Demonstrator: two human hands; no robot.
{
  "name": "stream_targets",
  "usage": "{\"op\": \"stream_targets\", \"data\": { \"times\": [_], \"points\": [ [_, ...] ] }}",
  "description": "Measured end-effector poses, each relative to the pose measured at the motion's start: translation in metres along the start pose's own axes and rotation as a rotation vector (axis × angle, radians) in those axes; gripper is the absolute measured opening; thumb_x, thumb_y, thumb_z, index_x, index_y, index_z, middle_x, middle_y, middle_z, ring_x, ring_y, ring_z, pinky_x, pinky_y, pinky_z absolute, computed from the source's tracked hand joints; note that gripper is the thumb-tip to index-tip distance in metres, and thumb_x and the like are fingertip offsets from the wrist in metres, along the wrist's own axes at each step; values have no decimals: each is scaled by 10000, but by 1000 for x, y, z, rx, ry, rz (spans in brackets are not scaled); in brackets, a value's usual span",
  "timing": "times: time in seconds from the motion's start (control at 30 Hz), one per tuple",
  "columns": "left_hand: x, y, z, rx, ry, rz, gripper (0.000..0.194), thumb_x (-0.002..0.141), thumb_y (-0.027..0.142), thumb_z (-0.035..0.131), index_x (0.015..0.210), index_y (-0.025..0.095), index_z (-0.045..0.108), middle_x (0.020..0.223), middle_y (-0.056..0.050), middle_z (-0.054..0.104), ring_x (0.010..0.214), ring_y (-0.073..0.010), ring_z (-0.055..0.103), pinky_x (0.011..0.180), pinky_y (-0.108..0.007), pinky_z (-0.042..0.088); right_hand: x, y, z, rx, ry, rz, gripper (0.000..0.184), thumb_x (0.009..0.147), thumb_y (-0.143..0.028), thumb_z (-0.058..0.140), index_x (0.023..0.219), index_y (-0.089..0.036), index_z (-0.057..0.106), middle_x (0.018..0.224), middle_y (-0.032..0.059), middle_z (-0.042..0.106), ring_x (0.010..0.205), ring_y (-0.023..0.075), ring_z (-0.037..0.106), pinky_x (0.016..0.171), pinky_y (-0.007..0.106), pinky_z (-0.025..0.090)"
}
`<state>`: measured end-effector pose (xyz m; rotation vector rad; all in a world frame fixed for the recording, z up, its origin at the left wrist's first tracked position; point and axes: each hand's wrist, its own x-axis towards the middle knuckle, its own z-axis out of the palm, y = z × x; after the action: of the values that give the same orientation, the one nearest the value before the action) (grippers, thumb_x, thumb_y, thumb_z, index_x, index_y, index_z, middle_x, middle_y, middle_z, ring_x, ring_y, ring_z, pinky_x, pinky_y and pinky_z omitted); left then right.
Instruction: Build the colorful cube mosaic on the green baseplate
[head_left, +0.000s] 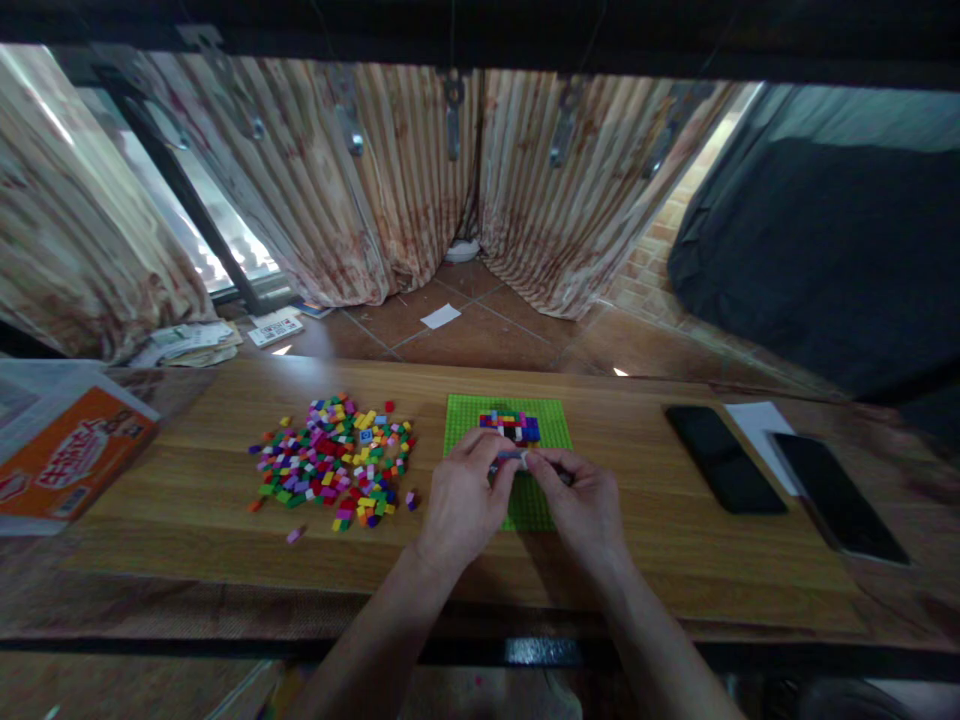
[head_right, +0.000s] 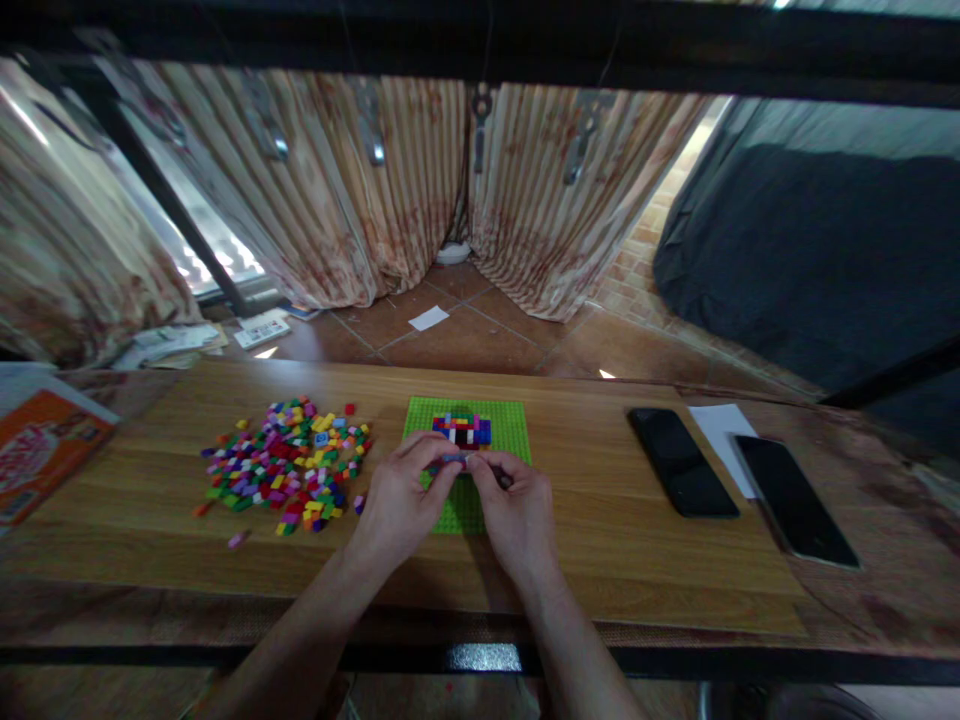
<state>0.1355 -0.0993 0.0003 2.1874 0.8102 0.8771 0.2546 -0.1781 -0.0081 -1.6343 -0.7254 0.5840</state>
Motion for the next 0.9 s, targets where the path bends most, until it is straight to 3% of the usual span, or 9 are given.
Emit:
{"op": "stream_targets", "data": {
  "times": [0.1, 0.23, 0.63, 0.9],
  "points": [
    [3, -6, -5, 63, 52, -155, 120, 884, 152, 578, 974, 163, 657, 997, -71, 675, 924, -200, 649, 835, -336, 528, 7, 3, 1, -90, 45, -21, 281, 794, -448, 653, 805, -195, 774, 781, 54, 767, 706, 201, 681, 690, 313, 508],
    [4, -12, -7, 104, 5, -293, 226, 862, 144, 591, 1081, 154, 647, 1053, -92, 672, 882, -201, 658, 804, -350, 547, 14, 2, 7, -236, 66, -34, 272, 801, -435, 634, 796, -203, 776, 780, 57, 771, 688, 202, 676, 678, 316, 490],
    [2, -4, -3, 84, -59, -357, 419, 855, 139, 583, 1274, 136, 562, 1183, -135, 645, 1053, -254, 641, 954, -421, 524, 15, -2, 25, -553, 132, -59, 287, 819, -437, 599, 785, -214, 777, 754, 60, 767, 648, 213, 669, 634, 312, 432],
    [0, -5, -1, 94, -88, -341, 438, 868, 116, 549, 1303, 161, 528, 1231, -134, 632, 1105, -250, 629, 987, -417, 508, 17, 0, 24, -522, 156, -51, 290, 770, -497, 658, 763, -234, 781, 703, 43, 755, 611, 207, 663, 592, 302, 427]
  ]
}}
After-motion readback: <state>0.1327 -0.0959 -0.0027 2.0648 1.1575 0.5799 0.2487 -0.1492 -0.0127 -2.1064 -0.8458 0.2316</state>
